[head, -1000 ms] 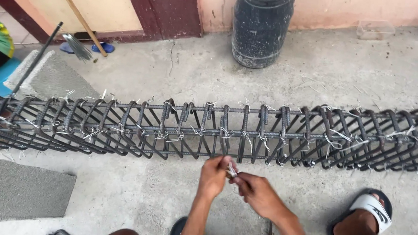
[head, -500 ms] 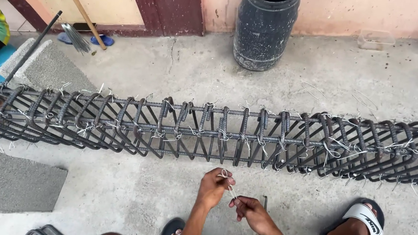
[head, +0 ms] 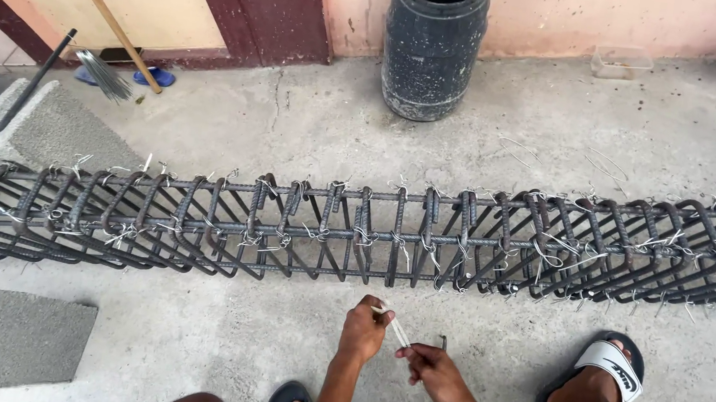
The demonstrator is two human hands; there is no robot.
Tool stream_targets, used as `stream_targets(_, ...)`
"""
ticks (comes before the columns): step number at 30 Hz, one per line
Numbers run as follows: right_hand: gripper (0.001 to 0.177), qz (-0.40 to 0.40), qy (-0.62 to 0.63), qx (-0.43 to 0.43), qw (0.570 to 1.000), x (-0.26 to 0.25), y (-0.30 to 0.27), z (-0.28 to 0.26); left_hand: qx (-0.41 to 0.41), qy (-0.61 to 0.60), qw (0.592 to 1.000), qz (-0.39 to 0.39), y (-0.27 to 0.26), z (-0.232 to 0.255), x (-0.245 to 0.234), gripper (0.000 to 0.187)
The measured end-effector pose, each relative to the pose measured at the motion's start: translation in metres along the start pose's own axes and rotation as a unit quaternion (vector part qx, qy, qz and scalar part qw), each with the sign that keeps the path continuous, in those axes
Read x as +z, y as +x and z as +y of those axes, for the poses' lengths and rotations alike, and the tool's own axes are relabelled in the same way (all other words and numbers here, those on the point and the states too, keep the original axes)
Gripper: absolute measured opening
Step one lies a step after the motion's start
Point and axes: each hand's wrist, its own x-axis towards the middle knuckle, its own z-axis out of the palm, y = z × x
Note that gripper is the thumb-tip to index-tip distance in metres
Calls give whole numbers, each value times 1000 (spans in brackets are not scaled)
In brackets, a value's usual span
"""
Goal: Tying wire around rebar intersections using a hook tool to assemble a reinforcement cage
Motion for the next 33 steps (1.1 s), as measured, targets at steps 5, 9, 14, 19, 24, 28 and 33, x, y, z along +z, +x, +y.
stream_targets(5, 28, 152, 35, 3, 988, -44, 34, 35, -50, 147, 987, -41, 3, 26, 9, 24)
stream_targets(9, 30, 192, -129, 28, 972, -43, 47, 14, 30, 192, 981, 5, 28, 19, 41, 35)
stream_targets(14, 25, 219, -117, 39, 968, -37, 66, -7, 29, 206, 977, -55, 44, 21, 53, 61)
stream_targets(19, 26, 195, -93, 52, 975, -51, 99, 0, 33, 220, 970, -98, 52, 44, 52, 95)
stream_targets(24, 27, 115, 31, -46, 992, -68, 129, 33, 14, 320, 942, -101, 89, 16, 76, 98)
stream_targets(28, 32, 125, -55, 2, 991, -63, 102, -3, -27, 230, 968, -98, 76, 43, 63, 108)
stream_targets(33, 29, 162, -204, 43, 965, -62, 92, -15, -66, 153, 979, -116, 63, 65, 52, 96)
